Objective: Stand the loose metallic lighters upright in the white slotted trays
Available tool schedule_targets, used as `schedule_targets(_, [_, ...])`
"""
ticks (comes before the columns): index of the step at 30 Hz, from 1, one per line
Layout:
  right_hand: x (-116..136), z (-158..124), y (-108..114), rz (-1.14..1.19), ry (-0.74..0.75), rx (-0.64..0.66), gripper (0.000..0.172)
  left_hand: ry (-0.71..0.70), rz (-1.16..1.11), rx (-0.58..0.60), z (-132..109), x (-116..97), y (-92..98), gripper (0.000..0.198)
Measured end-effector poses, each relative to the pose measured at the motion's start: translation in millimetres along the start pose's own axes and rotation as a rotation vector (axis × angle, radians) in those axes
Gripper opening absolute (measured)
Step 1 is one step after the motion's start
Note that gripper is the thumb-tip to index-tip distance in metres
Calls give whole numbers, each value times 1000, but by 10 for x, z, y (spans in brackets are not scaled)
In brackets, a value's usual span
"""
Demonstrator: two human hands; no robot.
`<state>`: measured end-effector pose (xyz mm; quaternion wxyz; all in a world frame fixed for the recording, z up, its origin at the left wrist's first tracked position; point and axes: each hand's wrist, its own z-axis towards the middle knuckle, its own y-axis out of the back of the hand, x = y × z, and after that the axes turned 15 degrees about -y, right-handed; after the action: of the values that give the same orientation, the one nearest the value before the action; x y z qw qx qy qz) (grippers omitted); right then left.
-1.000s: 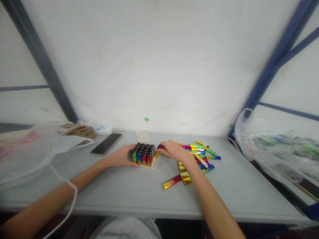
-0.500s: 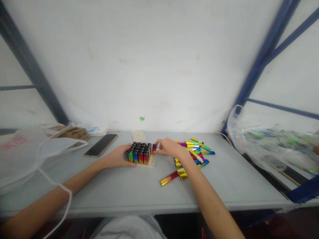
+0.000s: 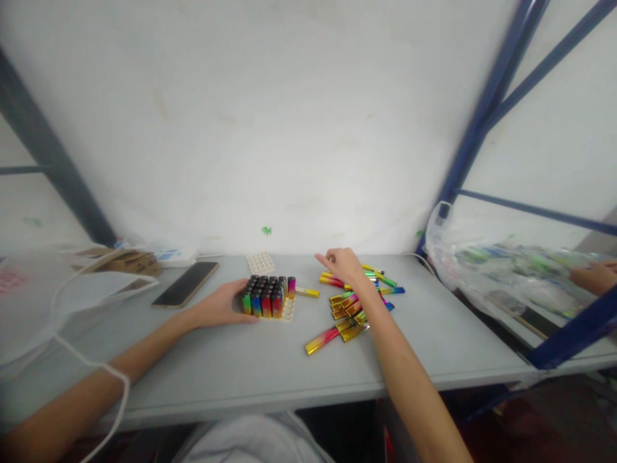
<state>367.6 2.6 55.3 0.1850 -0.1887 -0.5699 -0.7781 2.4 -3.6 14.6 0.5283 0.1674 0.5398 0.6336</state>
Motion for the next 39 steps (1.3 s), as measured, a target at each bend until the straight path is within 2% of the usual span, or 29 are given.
schedule_targets(3, [-11,-30,-8,56,178,270,29,7,7,24,-3,4,0,74])
schedule_targets(5, [15,-60,-105,35,238,394,23,6,-3,21,-4,8,-5,75])
schedule_targets(10, [147,-147,-502,-130,352,363,20,11,-12,15,3,3,-9,79])
schedule_targets(14, [184,-169,-591,-142,297,325,12,-19,-39,23,-3,-10,1,78])
schedule_targets(17, [178,-141,-520,95,185,297,17,-5,-32,18,-16,-5,-3,79])
schedule_targets(22, [277,-134,-430,743,87,374,41,-28,-32,-8,-30,13,-26,77])
schedule_targets(25, [377,-181,-407,908,68,393,46,-45,-20,-13,-32,8,-30,78])
schedule_targets(30, [488,-232,-410,1029,-21,490,52,-2,23,-5,-30,-16,-46,80])
schedule_targets(32, [513,-241,-441,986,-54,420,53,5,36,-12,-25,-14,-68,79])
schedule_targets(37, [562,-298,-546,695,-77,92,59,36,44,-59,-4,18,-140,78])
schedule_targets(39, [575,-322,-580,625,-96,27,58,53,44,-73,2,24,-157,80])
